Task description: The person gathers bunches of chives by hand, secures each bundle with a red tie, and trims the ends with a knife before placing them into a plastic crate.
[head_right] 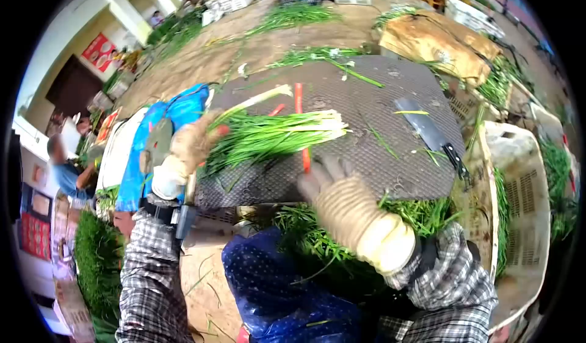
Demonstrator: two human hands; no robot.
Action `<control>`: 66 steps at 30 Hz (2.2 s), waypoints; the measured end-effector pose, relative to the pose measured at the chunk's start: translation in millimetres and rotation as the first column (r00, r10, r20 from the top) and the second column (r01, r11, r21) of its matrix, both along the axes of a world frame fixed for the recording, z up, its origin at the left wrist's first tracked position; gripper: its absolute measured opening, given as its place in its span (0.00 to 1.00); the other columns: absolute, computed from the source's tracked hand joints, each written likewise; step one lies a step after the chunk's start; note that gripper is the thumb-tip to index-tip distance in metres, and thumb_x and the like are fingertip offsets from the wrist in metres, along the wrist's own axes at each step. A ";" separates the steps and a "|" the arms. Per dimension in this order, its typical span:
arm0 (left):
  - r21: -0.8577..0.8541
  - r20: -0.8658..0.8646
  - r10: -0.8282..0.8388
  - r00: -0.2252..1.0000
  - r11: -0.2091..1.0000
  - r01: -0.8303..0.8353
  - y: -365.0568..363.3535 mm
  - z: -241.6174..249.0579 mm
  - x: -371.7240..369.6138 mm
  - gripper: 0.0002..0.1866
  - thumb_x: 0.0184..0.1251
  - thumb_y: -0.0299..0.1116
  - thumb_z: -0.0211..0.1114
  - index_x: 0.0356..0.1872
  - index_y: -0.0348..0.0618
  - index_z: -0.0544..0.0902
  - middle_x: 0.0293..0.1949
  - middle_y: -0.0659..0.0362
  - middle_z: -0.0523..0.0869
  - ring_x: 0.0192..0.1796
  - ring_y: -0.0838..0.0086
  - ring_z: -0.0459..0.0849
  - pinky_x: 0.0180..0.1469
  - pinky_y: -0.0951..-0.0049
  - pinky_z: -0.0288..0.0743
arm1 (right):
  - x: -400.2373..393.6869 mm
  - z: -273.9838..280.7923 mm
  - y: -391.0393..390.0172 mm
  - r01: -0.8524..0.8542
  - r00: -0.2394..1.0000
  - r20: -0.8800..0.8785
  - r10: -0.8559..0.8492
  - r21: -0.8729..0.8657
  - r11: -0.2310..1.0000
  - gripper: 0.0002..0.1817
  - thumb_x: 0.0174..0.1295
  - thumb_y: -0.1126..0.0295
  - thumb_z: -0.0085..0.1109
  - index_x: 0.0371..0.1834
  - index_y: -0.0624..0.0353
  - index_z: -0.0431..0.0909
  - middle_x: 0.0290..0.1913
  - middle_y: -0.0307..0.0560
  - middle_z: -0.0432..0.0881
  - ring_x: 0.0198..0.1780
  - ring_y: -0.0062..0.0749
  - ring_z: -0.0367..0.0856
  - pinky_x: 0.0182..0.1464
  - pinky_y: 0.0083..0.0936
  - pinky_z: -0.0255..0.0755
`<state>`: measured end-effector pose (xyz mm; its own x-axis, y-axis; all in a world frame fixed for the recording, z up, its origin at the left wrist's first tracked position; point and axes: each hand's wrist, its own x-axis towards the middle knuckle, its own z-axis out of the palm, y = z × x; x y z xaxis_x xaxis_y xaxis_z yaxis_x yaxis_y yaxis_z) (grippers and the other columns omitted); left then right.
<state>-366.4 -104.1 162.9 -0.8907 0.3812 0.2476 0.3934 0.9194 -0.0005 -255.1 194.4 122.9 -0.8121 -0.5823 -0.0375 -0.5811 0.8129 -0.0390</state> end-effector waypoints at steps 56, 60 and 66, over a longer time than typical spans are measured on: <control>0.103 0.335 0.275 0.901 0.940 -0.325 65.5 -121.9 -63.2 0.53 0.61 0.70 0.54 0.76 0.39 0.49 0.75 0.45 0.52 0.77 0.54 0.50 0.75 0.59 0.47 | 202.2 -40.2 593.5 0.807 0.527 0.297 -0.796 0.117 0.578 0.28 0.58 0.54 0.63 0.59 0.55 0.71 0.53 0.55 0.78 0.53 0.52 0.77 0.51 0.45 0.75; 0.122 0.317 0.340 0.885 0.911 -0.394 80.1 -112.4 -56.4 0.54 0.61 0.69 0.56 0.75 0.38 0.50 0.75 0.45 0.54 0.76 0.54 0.53 0.74 0.59 0.49 | 179.1 -92.2 608.0 0.809 0.522 0.344 -0.780 0.092 0.581 0.29 0.57 0.52 0.63 0.59 0.53 0.70 0.53 0.54 0.76 0.53 0.54 0.76 0.50 0.48 0.74; 0.130 0.424 0.213 0.880 0.948 -0.291 97.5 -102.2 -63.9 0.55 0.58 0.70 0.60 0.76 0.41 0.49 0.73 0.47 0.58 0.73 0.54 0.58 0.72 0.58 0.54 | 103.5 -138.9 618.4 0.846 0.365 0.443 -0.819 0.208 0.490 0.30 0.60 0.45 0.58 0.44 0.66 0.83 0.38 0.59 0.85 0.43 0.54 0.83 0.48 0.42 0.75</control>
<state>-430.3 -6.6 60.6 -0.9879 0.1130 -0.1060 0.0786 0.9551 0.2855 -151.7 812.8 -16.0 -0.7750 0.3680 -0.5138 0.4907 0.8627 -0.1224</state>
